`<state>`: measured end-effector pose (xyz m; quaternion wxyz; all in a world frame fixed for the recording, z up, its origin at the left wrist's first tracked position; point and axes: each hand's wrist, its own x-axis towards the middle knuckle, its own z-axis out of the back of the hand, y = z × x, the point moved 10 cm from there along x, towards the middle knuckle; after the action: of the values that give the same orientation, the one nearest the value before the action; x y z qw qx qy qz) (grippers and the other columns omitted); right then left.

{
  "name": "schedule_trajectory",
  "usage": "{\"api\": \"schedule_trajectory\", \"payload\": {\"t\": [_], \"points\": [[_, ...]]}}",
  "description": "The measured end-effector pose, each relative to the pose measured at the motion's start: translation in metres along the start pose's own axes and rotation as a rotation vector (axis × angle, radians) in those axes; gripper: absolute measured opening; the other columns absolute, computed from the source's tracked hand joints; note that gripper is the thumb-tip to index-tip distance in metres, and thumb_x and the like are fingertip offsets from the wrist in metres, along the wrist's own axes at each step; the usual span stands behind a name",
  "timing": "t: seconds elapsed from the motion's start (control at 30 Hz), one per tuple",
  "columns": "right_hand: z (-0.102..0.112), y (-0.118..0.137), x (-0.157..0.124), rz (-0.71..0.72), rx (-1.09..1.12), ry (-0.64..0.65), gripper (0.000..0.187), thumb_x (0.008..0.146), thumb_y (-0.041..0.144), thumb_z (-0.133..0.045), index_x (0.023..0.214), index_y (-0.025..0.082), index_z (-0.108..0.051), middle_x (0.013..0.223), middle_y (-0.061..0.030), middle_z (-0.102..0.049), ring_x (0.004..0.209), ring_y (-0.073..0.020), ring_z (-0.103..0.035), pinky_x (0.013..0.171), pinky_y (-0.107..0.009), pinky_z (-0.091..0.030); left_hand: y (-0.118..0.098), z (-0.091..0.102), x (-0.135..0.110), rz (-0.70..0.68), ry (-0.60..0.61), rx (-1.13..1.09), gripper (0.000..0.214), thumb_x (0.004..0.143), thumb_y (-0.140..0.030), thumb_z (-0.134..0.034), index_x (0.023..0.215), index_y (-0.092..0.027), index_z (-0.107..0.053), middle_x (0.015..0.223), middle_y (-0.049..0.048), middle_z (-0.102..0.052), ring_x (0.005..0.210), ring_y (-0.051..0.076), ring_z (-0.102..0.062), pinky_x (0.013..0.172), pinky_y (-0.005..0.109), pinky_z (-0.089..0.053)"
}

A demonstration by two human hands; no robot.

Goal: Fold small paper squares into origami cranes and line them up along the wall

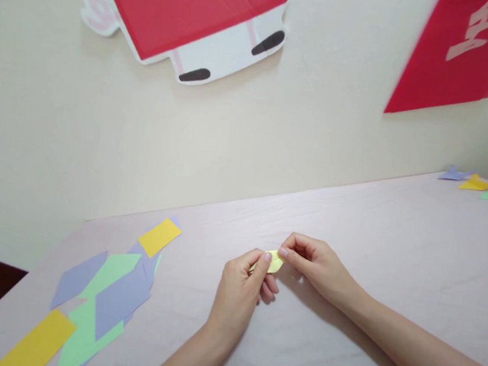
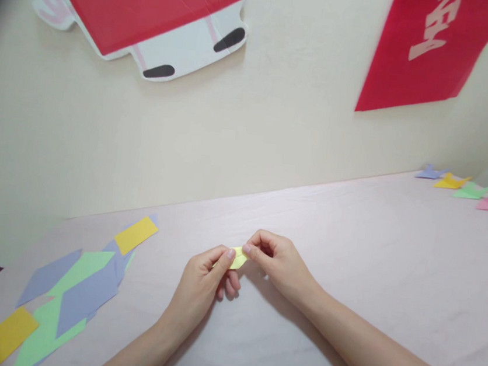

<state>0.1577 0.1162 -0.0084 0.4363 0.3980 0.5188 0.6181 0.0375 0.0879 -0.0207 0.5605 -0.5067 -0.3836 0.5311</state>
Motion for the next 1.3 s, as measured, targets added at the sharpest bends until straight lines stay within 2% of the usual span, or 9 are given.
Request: {"api": "schedule_trajectory", "payload": {"t": [0.13, 0.23, 0.33, 0.47, 0.6, 0.67, 0.77, 1.07, 1.3], "points": [[0.015, 0.003, 0.003, 0.028, -0.097, -0.074, 0.033, 0.086, 0.046, -0.055, 0.068, 0.02, -0.05, 0.059, 0.0058, -0.044, 0.055, -0.0115, -0.04, 0.053, -0.024, -0.032, -0.016, 0.012, -0.002, -0.136, -0.074, 0.235, 0.043, 0.098, -0.043, -0.043, 0.065, -0.019, -0.057, 0.064, -0.0004, -0.06, 0.065, 0.015, -0.055, 0.064, 0.026, -0.04], [0.019, 0.013, 0.002, 0.14, -0.254, -0.11, 0.031, 0.089, 0.042, -0.051, 0.067, 0.02, -0.051, 0.067, 0.0022, -0.048, 0.068, -0.0159, -0.047, 0.064, -0.028, -0.037, -0.024, 0.017, -0.007, -0.233, -0.131, 0.415, 0.036, 0.097, -0.034, -0.044, 0.066, -0.019, -0.056, 0.08, 0.0016, -0.06, 0.086, 0.019, -0.053, 0.077, 0.03, -0.04], [0.009, 0.019, -0.001, 0.225, -0.356, -0.086, 0.027, 0.094, 0.038, -0.046, 0.076, 0.021, -0.055, 0.079, -0.0022, -0.056, 0.082, -0.0198, -0.051, 0.076, -0.032, -0.04, -0.025, 0.018, -0.009, -0.256, -0.169, 0.519, 0.033, 0.098, -0.028, -0.042, 0.07, -0.02, -0.057, 0.093, 0.0031, -0.059, 0.096, 0.021, -0.05, 0.087, 0.035, -0.041], [-0.007, 0.013, -0.002, 0.196, -0.374, -0.019, 0.011, 0.092, 0.027, -0.05, 0.096, 0.021, -0.058, 0.091, -0.0049, -0.06, 0.089, -0.021, -0.052, 0.08, -0.035, -0.041, -0.02, 0.013, -0.007, -0.227, -0.13, 0.617, 0.03, 0.099, -0.027, -0.042, 0.077, -0.021, -0.061, 0.097, 0.0032, -0.059, 0.098, 0.022, -0.05, 0.089, 0.039, -0.043], [-0.013, 0.011, 0.0, 0.171, -0.482, -0.005, 0.009, 0.088, 0.015, -0.053, 0.085, 0.02, -0.059, 0.08, -0.0023, -0.058, 0.083, -0.0207, -0.05, 0.078, -0.035, -0.039, -0.025, 0.013, -0.018, -0.304, -0.244, 0.835, 0.015, 0.094, -0.022, -0.049, 0.106, -0.018, -0.059, 0.113, 0.0094, -0.058, 0.109, 0.026, -0.051, 0.091, 0.044, -0.046], [-0.015, 0.011, 0.001, 0.175, -0.544, 0.0, 0.011, 0.086, 0.012, -0.055, 0.079, 0.019, -0.059, 0.076, -0.0018, -0.057, 0.082, -0.0206, -0.05, 0.077, -0.034, -0.039, -0.031, 0.002, -0.033, -0.451, -0.287, 1.022, 0.041, 0.09, -0.016, -0.052, 0.13, -0.013, -0.047, 0.131, 0.0149, -0.051, 0.122, 0.03, -0.045, 0.098, 0.049, -0.043], [-0.017, 0.012, 0.003, 0.2, -0.602, -0.003, 0.012, 0.086, 0.01, -0.057, 0.077, 0.018, -0.059, 0.076, -0.0026, -0.059, 0.084, -0.0212, -0.049, 0.076, -0.034, -0.039, -0.025, -0.026, -0.051, -0.636, -0.199, 1.242, 0.05, 0.089, -0.017, -0.052, 0.137, -0.01, -0.043, 0.136, 0.0148, -0.053, 0.123, 0.032, -0.047, 0.098, 0.048, -0.045], [-0.009, 0.038, -0.019, 0.467, -0.813, -0.057, 0.022, 0.091, 0.007, -0.046, 0.095, 0.016, -0.066, 0.09, -0.0078, -0.063, 0.088, -0.0223, -0.048, 0.079, -0.036, -0.04, -0.014, -0.034, -0.047, -0.517, -0.048, 1.349, 0.052, 0.091, -0.034, -0.056, 0.135, -0.008, -0.051, 0.134, 0.014, -0.058, 0.111, 0.031, -0.057, 0.095, 0.047, -0.049], [-0.04, 0.048, -0.043, 0.666, -1.143, -0.03, 0.014, 0.084, 0.01, -0.059, 0.09, 0.017, -0.069, 0.079, -0.0045, -0.062, 0.076, -0.0199, -0.046, 0.071, -0.033, -0.035, -0.018, -0.036, -0.05, -0.51, -0.018, 1.339, 0.063, 0.091, -0.051, -0.053, 0.136, -0.006, -0.052, 0.138, 0.015, -0.056, 0.114, 0.032, -0.056, 0.101, 0.049, -0.043]]}}
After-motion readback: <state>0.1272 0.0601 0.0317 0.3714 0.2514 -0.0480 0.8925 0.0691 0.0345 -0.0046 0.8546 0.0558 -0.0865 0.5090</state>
